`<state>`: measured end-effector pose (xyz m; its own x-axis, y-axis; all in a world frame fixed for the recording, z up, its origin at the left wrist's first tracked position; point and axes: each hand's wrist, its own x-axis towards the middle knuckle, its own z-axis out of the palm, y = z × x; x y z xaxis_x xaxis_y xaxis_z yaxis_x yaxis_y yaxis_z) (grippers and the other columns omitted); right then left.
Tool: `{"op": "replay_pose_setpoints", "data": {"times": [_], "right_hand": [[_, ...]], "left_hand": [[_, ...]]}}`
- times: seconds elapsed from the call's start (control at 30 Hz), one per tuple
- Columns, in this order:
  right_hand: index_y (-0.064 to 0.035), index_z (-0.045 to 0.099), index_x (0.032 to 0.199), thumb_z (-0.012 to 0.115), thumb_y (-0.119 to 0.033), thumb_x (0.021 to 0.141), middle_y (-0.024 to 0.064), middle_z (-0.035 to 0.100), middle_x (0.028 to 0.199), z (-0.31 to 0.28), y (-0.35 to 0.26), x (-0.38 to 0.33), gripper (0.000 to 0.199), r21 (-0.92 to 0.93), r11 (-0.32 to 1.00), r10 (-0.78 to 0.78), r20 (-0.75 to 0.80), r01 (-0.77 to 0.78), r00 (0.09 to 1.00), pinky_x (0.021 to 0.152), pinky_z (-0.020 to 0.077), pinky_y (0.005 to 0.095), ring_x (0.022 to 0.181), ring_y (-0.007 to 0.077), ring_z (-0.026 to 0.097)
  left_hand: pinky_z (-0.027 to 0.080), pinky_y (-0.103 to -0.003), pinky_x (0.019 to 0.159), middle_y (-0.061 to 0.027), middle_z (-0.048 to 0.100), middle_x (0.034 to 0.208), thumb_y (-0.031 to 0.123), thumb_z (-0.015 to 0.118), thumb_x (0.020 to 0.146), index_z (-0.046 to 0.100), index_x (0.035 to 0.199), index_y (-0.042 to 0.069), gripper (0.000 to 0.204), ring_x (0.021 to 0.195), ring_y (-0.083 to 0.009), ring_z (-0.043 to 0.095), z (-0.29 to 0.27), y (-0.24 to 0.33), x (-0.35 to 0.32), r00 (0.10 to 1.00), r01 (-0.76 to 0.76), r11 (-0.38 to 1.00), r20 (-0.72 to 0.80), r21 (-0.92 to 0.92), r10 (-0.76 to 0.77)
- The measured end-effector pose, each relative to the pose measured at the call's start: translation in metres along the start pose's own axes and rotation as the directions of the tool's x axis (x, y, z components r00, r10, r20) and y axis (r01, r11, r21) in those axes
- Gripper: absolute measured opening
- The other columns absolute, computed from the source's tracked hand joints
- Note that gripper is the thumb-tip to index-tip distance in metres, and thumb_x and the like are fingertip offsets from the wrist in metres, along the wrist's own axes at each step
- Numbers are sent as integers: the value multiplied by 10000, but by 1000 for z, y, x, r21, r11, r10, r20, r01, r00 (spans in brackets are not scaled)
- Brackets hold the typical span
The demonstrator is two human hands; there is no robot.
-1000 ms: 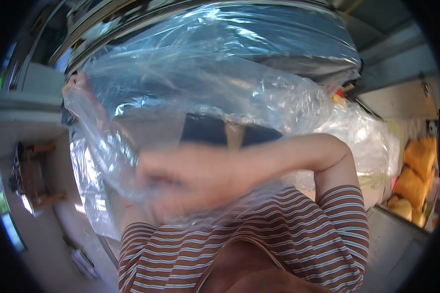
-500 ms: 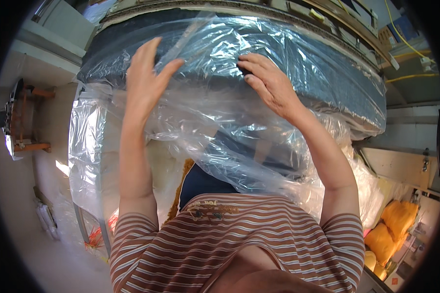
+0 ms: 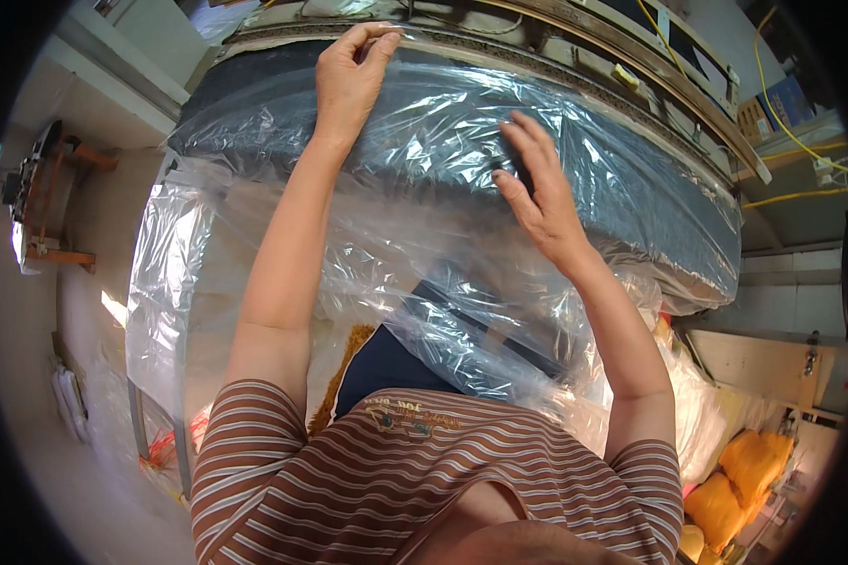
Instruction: Wrapping a large curved manufactured object in clear plastic film.
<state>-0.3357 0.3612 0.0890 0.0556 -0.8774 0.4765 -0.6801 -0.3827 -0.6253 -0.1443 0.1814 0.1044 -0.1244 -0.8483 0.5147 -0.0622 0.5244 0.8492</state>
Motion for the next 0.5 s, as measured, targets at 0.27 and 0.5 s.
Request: {"op": "replay_pose_setpoints", "data": {"times": [0.27,0.5], "right_hand": [[-7,517,1180,647,-190,809,-37,559,755,6,-8,47,433,352,879,126,480,-322,868,598,399,195,679,45,483],[-33,569,818,644,-223,756,-7,524,626,-72,32,7,213,430,415,390,712,-802,584,463,353,209,500,70,462]], "left_hand": [[352,-185,514,54,520,638,113,628,821,625,877,65,74,567,-26,411,-41,29,-13,983,-146,989,-114,7,146],[428,-241,558,-21,590,686,125,624,799,608,842,58,81,591,-108,525,-153,-32,-66,875,77,970,-482,230,45]]}}
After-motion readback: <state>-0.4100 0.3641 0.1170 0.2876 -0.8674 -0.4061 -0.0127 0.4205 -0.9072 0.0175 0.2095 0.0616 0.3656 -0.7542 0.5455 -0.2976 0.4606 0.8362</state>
